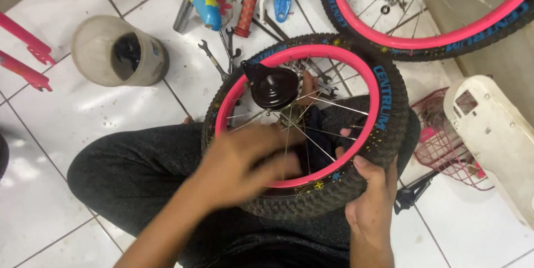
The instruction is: The person sits on the floor and cleans a bicycle wheel with a dark cloth, wiping the tire, rim, and spokes. They then pick up a blue bicycle fender and wipe it with the cloth, dipping the cloth into a bucket of water to clean the fender thoroughly.
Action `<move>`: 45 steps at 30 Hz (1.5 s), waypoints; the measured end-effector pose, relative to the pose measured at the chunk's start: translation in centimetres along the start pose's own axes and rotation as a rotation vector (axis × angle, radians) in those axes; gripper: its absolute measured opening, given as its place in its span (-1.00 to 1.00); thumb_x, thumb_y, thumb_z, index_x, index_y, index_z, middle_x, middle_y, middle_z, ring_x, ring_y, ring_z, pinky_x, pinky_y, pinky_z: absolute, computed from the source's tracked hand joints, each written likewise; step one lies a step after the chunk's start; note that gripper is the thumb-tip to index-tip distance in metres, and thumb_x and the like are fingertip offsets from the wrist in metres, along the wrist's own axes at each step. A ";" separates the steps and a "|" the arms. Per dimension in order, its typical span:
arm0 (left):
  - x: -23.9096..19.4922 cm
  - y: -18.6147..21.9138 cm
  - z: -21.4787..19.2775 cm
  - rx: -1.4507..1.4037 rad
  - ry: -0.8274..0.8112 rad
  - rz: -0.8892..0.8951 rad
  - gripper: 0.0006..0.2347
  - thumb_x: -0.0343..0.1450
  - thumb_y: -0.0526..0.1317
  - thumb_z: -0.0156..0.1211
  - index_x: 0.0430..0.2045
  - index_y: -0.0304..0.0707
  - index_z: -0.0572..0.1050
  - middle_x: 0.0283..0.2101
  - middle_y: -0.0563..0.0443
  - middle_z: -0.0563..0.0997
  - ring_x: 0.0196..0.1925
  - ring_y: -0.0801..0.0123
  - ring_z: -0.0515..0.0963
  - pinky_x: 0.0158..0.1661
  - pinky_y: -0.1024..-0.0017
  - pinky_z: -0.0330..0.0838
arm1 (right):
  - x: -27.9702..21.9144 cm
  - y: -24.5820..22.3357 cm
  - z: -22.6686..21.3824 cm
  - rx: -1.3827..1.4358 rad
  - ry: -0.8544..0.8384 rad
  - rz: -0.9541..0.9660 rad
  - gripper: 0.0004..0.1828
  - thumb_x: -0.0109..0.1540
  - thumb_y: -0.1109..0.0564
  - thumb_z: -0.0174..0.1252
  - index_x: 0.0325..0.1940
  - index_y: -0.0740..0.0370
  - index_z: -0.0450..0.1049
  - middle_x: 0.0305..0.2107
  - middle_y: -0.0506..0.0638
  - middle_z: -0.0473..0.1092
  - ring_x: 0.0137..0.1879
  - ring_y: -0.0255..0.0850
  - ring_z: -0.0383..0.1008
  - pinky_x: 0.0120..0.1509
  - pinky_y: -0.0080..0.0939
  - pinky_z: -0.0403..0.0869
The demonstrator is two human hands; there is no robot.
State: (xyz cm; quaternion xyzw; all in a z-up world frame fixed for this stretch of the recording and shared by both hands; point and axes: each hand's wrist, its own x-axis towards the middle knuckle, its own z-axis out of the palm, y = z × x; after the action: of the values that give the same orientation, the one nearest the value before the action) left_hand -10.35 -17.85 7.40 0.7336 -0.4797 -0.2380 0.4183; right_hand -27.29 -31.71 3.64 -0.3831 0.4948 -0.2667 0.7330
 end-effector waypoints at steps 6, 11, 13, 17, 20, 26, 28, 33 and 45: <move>3.7 -7.1 2.8 0.295 0.128 -0.227 -0.60 0.50 -0.03 0.11 0.22 -0.12 0.43 0.29 -0.10 0.47 0.13 0.03 0.60 0.01 0.21 0.49 | 0.7 -0.1 -1.0 -0.139 -0.071 -0.012 -0.19 0.05 0.28 -0.11 0.45 0.29 0.14 0.07 0.29 0.42 -0.10 -0.07 0.41 0.01 -0.12 0.40; 3.7 -7.5 3.3 0.169 0.100 -0.272 -0.57 0.46 -0.03 0.18 0.23 -0.08 0.38 -0.20 -0.23 0.67 -0.40 0.06 0.65 -0.34 0.21 0.49 | 1.1 -4.0 -2.6 -0.968 -0.158 0.056 -0.16 0.11 -0.12 -0.01 0.48 0.12 0.13 -0.02 0.21 0.54 0.02 0.08 0.61 0.08 0.07 0.55; 3.3 -8.1 3.6 0.133 0.095 -0.296 -0.58 0.47 -0.04 0.16 0.23 -0.05 0.36 -0.17 -0.24 0.68 -0.39 0.05 0.68 -0.34 0.21 0.51 | 1.2 -5.5 -4.0 -1.294 -0.167 0.062 -0.03 0.06 -0.30 0.02 0.54 -0.01 0.11 0.08 0.16 0.54 0.08 0.13 0.63 0.14 0.13 0.53; 3.1 -10.3 3.3 -0.012 0.017 -0.223 -0.42 0.46 -0.15 0.18 0.39 -0.15 0.11 0.30 -0.19 0.47 0.18 0.05 0.57 0.11 0.17 0.43 | -0.4 -7.2 -8.0 -1.295 0.113 -0.162 -0.65 0.47 0.41 -0.02 0.32 0.40 0.48 -0.41 0.31 0.49 -0.41 -0.01 0.45 -0.26 -0.09 0.45; 3.6 -11.3 2.3 -0.206 -0.098 -0.189 -0.46 0.46 -0.21 0.13 0.36 -0.24 0.13 0.41 -0.18 0.36 0.39 0.03 0.43 0.34 0.09 0.27 | -0.7 -9.2 -2.4 -1.323 0.020 -0.409 -0.78 0.44 0.41 0.13 0.16 0.55 0.54 -0.42 0.31 0.44 -0.48 -0.06 0.40 -0.37 -0.17 0.40; 3.4 -12.2 2.0 -0.371 -0.203 -0.195 -0.50 0.49 -0.26 0.06 0.36 -0.24 0.13 0.44 -0.14 0.29 0.47 0.05 0.33 0.38 0.07 0.22 | 7.0 -4.4 7.4 -1.742 -0.738 -0.808 -0.36 0.22 -0.06 0.27 0.38 0.00 0.35 0.01 0.08 0.40 -0.38 -0.10 0.52 -0.38 -0.10 0.46; 3.5 -12.2 1.7 -0.358 -0.190 -0.227 -0.50 0.48 -0.24 0.07 0.35 -0.25 0.13 0.43 -0.18 0.29 0.46 0.03 0.33 0.36 0.03 0.24 | 9.0 -2.6 8.5 -1.980 -0.852 -0.618 -0.14 0.21 -0.15 0.18 0.57 -0.07 0.09 0.15 0.22 0.29 -0.31 0.09 0.61 -0.34 0.10 0.58; 2.6 -14.3 3.4 -0.318 0.037 -0.153 -0.60 0.42 -0.16 0.24 0.14 -0.32 0.46 0.50 -0.17 0.16 0.60 -0.02 -0.04 0.50 -0.04 -0.09 | 9.1 -1.7 8.2 -1.981 -0.826 -0.764 -0.34 0.31 -0.08 -0.01 0.52 -0.06 0.16 0.33 0.02 0.29 -0.31 0.05 0.65 -0.41 0.03 0.62; 1.6 -15.2 4.2 -0.333 0.094 -0.122 -0.61 0.45 -0.14 0.21 0.20 -0.10 0.46 0.48 -0.12 0.24 0.58 -0.01 0.13 0.50 0.01 -0.01 | 8.0 -2.1 9.1 -2.047 -0.815 -0.687 -0.36 0.33 -0.10 -0.17 0.53 -0.06 0.15 0.40 -0.03 0.23 -0.23 0.02 0.65 -0.41 0.05 0.64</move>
State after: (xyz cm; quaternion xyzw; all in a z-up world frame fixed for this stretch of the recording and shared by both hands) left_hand -5.15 -18.03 -7.61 0.6924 -0.3683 -0.3042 0.5408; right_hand -15.92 -36.36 3.18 -0.9704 0.0756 0.2176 0.0731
